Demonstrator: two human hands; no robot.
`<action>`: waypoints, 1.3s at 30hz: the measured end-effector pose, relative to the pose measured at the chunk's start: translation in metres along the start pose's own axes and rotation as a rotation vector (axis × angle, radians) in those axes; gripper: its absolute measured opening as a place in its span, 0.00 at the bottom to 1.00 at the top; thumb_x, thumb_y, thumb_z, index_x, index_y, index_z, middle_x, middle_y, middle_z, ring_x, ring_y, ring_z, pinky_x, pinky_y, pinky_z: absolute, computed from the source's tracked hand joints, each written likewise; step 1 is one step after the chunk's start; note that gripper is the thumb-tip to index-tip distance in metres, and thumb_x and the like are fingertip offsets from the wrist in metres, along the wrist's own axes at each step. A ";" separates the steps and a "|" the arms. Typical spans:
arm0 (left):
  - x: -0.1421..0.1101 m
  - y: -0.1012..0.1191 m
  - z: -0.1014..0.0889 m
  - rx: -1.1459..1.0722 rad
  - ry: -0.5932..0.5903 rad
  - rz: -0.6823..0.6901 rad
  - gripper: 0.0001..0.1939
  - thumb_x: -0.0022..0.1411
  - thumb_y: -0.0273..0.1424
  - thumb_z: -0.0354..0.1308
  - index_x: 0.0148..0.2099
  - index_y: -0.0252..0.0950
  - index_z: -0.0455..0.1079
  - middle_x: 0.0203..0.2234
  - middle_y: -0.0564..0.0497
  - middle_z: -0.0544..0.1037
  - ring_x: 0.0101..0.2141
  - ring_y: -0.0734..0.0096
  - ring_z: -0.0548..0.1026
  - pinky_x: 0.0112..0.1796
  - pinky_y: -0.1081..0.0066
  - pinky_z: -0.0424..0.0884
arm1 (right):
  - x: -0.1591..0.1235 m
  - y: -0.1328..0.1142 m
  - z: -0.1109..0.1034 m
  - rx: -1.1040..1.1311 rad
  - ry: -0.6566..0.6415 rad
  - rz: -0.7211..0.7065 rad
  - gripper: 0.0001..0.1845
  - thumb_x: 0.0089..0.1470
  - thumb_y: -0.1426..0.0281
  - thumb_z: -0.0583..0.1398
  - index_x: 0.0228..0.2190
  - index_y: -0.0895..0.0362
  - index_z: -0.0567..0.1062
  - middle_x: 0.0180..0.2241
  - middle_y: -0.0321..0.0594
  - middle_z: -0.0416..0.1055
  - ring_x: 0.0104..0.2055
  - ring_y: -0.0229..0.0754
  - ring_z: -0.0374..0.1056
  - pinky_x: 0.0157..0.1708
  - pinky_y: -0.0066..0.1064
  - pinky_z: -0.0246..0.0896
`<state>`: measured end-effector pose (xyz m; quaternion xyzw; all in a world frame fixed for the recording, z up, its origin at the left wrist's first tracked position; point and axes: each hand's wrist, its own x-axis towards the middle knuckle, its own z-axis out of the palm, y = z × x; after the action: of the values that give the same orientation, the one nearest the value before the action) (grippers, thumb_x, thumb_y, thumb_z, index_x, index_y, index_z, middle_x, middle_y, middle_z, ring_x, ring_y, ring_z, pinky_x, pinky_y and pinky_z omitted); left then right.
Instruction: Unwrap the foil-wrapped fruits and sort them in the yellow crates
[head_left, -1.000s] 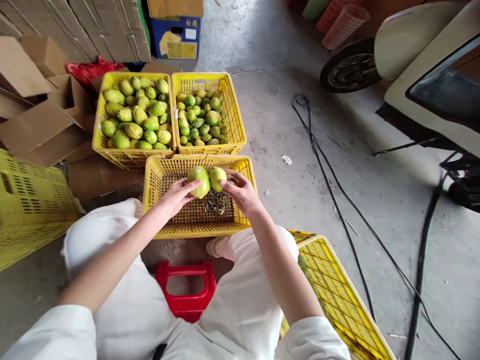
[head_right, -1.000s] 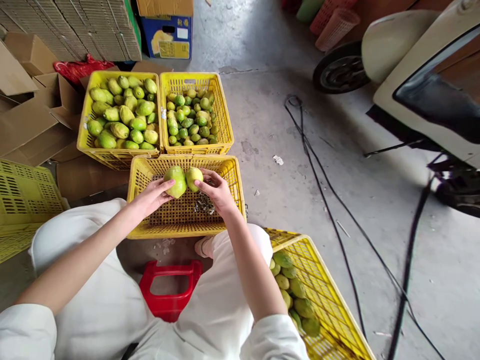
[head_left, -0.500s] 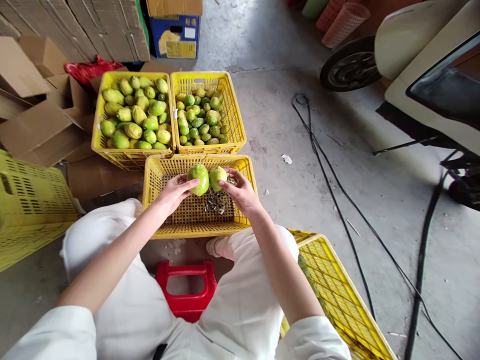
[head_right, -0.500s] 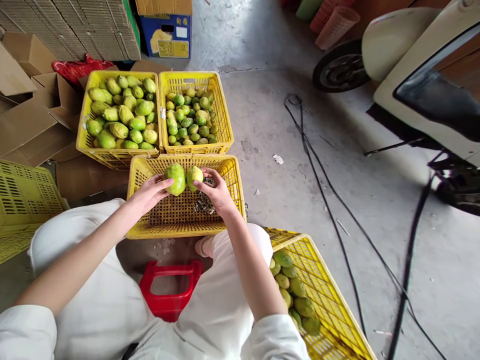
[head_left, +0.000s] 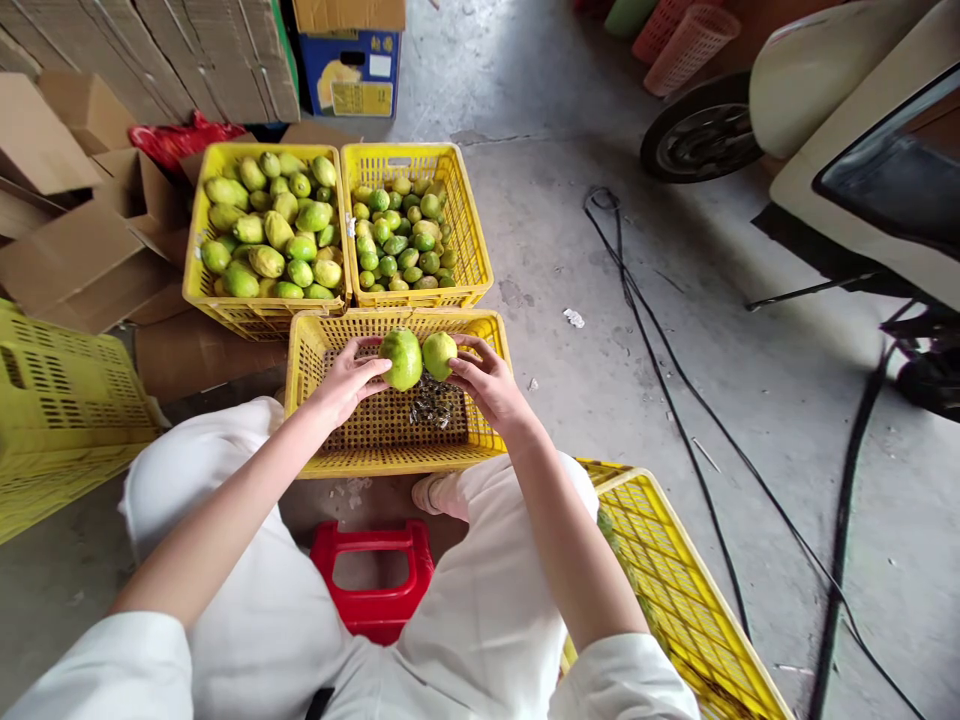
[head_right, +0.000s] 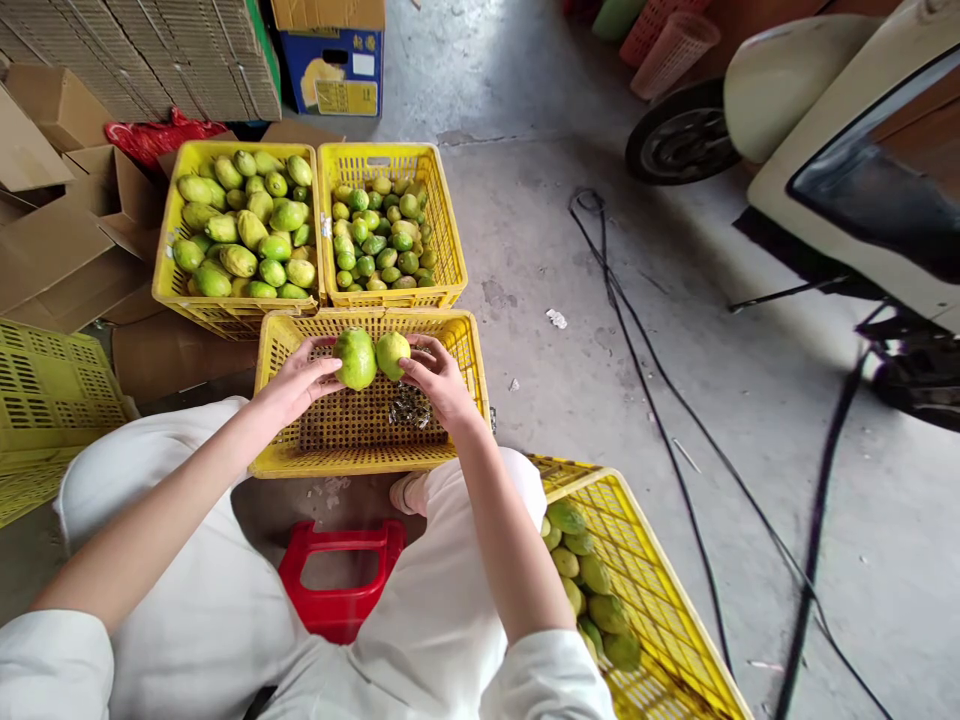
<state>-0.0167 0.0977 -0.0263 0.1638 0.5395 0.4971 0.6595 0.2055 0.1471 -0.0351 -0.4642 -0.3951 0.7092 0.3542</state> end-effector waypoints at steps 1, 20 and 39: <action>-0.001 0.000 0.001 0.007 -0.004 0.001 0.20 0.53 0.22 0.70 0.48 0.37 0.70 0.41 0.47 0.81 0.45 0.60 0.82 0.53 0.47 0.77 | 0.000 0.000 -0.001 -0.005 -0.007 0.007 0.27 0.38 0.57 0.76 0.41 0.47 0.76 0.39 0.33 0.78 0.43 0.41 0.75 0.47 0.36 0.74; 0.000 -0.004 0.005 -0.052 0.029 -0.006 0.21 0.46 0.21 0.75 0.43 0.33 0.73 0.39 0.47 0.82 0.40 0.66 0.81 0.49 0.63 0.78 | 0.000 0.002 0.000 -0.038 0.004 -0.017 0.32 0.34 0.56 0.78 0.42 0.48 0.78 0.39 0.34 0.77 0.45 0.43 0.75 0.49 0.39 0.74; 0.000 0.003 -0.001 0.006 -0.021 -0.014 0.10 0.55 0.22 0.70 0.39 0.32 0.74 0.39 0.48 0.81 0.42 0.66 0.81 0.53 0.56 0.78 | -0.001 -0.005 0.001 -0.031 0.058 0.012 0.33 0.30 0.56 0.79 0.40 0.52 0.81 0.44 0.39 0.80 0.49 0.49 0.75 0.50 0.42 0.73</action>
<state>-0.0192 0.0990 -0.0243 0.1670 0.5351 0.4892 0.6682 0.2058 0.1478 -0.0299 -0.4926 -0.3928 0.6911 0.3541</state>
